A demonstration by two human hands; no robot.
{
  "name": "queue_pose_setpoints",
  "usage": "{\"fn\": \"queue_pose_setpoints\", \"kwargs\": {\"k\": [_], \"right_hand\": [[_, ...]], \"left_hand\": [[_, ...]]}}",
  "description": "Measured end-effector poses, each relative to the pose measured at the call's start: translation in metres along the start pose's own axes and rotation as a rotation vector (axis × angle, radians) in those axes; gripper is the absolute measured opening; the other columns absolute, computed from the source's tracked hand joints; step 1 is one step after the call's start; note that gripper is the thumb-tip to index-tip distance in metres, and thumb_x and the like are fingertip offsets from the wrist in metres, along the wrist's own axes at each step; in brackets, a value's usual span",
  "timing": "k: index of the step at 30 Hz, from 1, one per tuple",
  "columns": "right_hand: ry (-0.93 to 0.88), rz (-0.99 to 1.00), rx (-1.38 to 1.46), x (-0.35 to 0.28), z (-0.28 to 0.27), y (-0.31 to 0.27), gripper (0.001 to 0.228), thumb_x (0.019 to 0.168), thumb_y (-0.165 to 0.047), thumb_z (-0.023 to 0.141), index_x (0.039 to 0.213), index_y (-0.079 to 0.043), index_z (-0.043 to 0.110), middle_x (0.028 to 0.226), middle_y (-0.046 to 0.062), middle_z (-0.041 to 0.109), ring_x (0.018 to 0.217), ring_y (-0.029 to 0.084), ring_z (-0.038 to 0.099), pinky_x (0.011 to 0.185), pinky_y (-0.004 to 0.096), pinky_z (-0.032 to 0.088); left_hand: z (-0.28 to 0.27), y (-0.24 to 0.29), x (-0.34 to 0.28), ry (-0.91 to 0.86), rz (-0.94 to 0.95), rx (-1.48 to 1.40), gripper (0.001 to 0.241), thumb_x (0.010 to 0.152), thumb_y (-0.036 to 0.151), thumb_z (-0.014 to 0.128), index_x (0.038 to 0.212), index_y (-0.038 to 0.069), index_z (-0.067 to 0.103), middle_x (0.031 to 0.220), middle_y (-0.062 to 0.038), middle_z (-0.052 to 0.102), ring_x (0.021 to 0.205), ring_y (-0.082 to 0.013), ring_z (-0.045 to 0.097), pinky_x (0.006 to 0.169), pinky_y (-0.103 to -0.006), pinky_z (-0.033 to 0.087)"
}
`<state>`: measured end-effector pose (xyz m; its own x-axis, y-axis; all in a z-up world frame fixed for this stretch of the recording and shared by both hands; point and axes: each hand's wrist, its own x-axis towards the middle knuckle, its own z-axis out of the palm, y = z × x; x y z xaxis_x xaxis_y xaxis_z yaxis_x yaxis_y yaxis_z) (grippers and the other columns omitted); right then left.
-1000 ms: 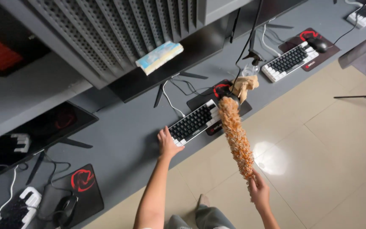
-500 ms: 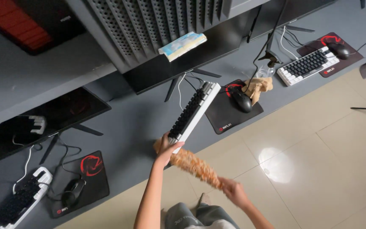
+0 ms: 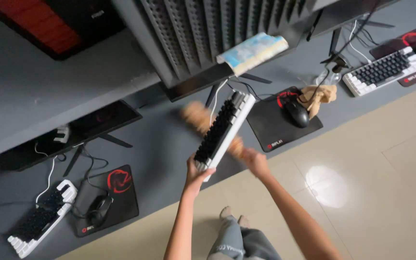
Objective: The person uses a fluffy duster to clean a row of computer desks, wiping the surfaces, keyboards, and mousepads. They then pick up several pairs of headphones from the desks and place them on the shelves above.
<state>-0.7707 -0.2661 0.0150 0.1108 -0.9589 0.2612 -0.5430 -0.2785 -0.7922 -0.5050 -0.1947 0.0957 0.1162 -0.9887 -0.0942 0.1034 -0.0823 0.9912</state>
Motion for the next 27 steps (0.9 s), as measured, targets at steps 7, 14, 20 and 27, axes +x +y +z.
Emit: {"fn": "queue_pose_setpoints", "kwargs": {"k": [7, 14, 20, 27], "right_hand": [[-0.111, -0.069, -0.049, 0.032, 0.058, -0.038, 0.022, 0.084, -0.009, 0.067, 0.104, -0.005, 0.073, 0.095, 0.021, 0.073, 0.089, 0.041, 0.071, 0.076, 0.045, 0.058], [-0.010, -0.200, -0.081, 0.120, 0.103, 0.069, 0.030, 0.096, -0.019, 0.064, 0.121, -0.002, 0.068, 0.115, 0.015, 0.070, 0.105, 0.028, 0.067, 0.090, 0.042, 0.054], [0.229, 0.113, -0.213, 0.109, -0.008, -0.002, 0.014, 0.088, -0.010, 0.069, 0.101, -0.006, 0.075, 0.086, 0.023, 0.071, 0.082, 0.042, 0.070, 0.073, 0.047, 0.057], [0.248, 0.195, -0.237, 0.047, -0.034, 0.007, 0.035, 0.088, -0.002, 0.066, 0.122, -0.006, 0.069, 0.100, 0.024, 0.069, 0.088, 0.043, 0.068, 0.077, 0.048, 0.056]], "left_hand": [[-0.012, 0.007, -0.004, -0.056, 0.003, 0.064, 0.111, 0.063, 0.024, 0.093, 0.152, 0.003, 0.030, 0.143, -0.015, 0.043, 0.135, -0.0285, 0.044, 0.108, -0.0397, 0.042], [-0.039, -0.007, 0.005, -0.034, -0.033, 0.240, 0.114, 0.060, 0.027, 0.094, 0.152, 0.006, 0.031, 0.146, -0.016, 0.035, 0.139, -0.0297, 0.040, 0.112, -0.0416, 0.039], [-0.074, 0.006, 0.005, 0.015, -0.076, 0.292, 0.113, 0.057, 0.028, 0.094, 0.149, 0.009, 0.031, 0.143, -0.015, 0.033, 0.136, -0.0301, 0.040, 0.109, -0.0430, 0.042], [-0.107, -0.005, 0.024, 0.143, 0.124, 0.763, 0.118, 0.047, 0.021, 0.099, 0.143, 0.008, 0.032, 0.138, -0.020, 0.036, 0.130, -0.0392, 0.037, 0.112, -0.0497, 0.032]]}}
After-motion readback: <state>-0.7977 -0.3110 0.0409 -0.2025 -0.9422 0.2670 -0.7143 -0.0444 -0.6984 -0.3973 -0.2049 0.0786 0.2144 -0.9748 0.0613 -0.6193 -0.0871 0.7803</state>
